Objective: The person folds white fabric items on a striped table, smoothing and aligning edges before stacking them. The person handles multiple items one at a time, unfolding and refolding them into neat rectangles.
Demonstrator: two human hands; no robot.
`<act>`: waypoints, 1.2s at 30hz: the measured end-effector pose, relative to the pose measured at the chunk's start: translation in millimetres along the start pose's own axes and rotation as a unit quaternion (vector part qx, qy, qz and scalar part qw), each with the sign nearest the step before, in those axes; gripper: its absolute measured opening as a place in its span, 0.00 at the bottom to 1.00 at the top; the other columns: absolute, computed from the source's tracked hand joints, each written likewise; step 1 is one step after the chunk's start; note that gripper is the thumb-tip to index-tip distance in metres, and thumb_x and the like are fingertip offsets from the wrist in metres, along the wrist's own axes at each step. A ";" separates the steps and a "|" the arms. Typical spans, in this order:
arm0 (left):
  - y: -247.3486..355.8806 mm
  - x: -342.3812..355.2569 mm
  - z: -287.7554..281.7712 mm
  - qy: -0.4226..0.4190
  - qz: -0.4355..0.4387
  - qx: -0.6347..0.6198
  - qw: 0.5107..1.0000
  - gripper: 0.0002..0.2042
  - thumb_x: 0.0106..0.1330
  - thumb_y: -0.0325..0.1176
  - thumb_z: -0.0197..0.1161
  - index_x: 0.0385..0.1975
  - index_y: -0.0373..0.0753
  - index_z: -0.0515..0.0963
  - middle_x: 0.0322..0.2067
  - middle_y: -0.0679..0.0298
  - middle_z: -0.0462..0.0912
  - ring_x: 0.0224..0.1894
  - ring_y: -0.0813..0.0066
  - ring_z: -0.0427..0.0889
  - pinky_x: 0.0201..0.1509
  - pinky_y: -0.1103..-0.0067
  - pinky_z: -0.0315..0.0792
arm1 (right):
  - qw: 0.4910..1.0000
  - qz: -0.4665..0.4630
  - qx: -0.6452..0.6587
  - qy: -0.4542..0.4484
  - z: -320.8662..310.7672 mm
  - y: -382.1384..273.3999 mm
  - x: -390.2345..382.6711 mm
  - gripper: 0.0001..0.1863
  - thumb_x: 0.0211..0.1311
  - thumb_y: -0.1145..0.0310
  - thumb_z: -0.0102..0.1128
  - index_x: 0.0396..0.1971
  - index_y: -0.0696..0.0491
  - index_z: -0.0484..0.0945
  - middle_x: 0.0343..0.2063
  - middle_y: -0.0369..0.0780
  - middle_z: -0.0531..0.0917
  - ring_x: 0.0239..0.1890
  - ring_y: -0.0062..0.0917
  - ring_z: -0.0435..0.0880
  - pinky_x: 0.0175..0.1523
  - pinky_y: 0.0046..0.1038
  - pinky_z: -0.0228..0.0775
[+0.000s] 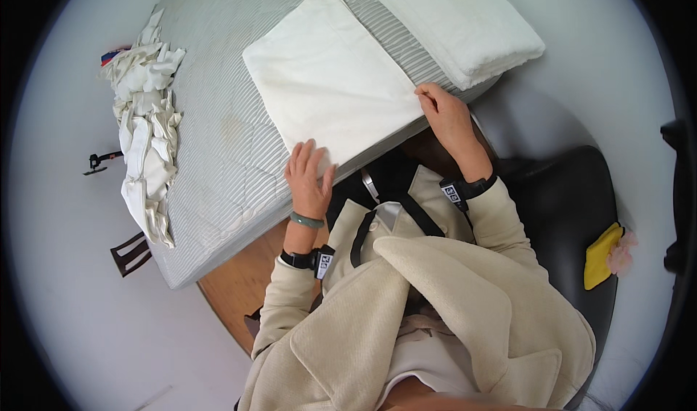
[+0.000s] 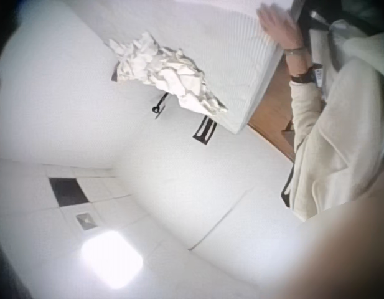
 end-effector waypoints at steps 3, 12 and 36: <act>5.3 -22.5 1.2 -0.009 -0.002 -0.018 1.000 0.18 0.61 0.35 0.66 0.52 0.42 0.77 0.59 0.59 0.74 0.67 0.53 0.65 0.68 0.59 0.55 | 0.999 -0.021 -0.029 0.008 0.0 -0.8 -1.9 0.09 0.66 0.65 0.55 0.42 0.51 0.79 0.34 0.43 0.85 0.36 0.42 0.83 0.41 0.38 0.74; -7.8 33.3 3.9 -0.014 0.023 -0.006 1.000 0.25 0.70 0.39 0.55 0.65 0.38 0.66 0.69 0.53 0.62 0.71 0.53 0.58 0.72 0.59 0.52 | 0.942 -0.320 -0.099 0.014 50.5 -123.0 -29.0 0.16 0.58 0.70 0.62 0.47 0.53 0.77 0.48 0.44 0.76 0.53 0.41 0.74 0.58 0.40 0.67; -209.1 195.1 79.4 -0.238 -0.079 0.138 0.958 0.29 0.78 0.52 0.31 0.75 0.50 0.48 0.76 0.58 0.42 0.77 0.60 0.39 0.76 0.59 0.43 | 0.887 -0.325 -0.296 -0.144 160.7 -107.1 -56.3 0.30 0.64 0.61 0.58 0.64 0.57 0.66 0.65 0.54 0.64 0.69 0.49 0.59 0.71 0.49 0.47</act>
Point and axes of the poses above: each hand's wrist, its own x-axis towards the middle knuckle, its own z-axis out of the palm, y = z × x, the point moved 10 cm from there along x, towards the middle knuckle
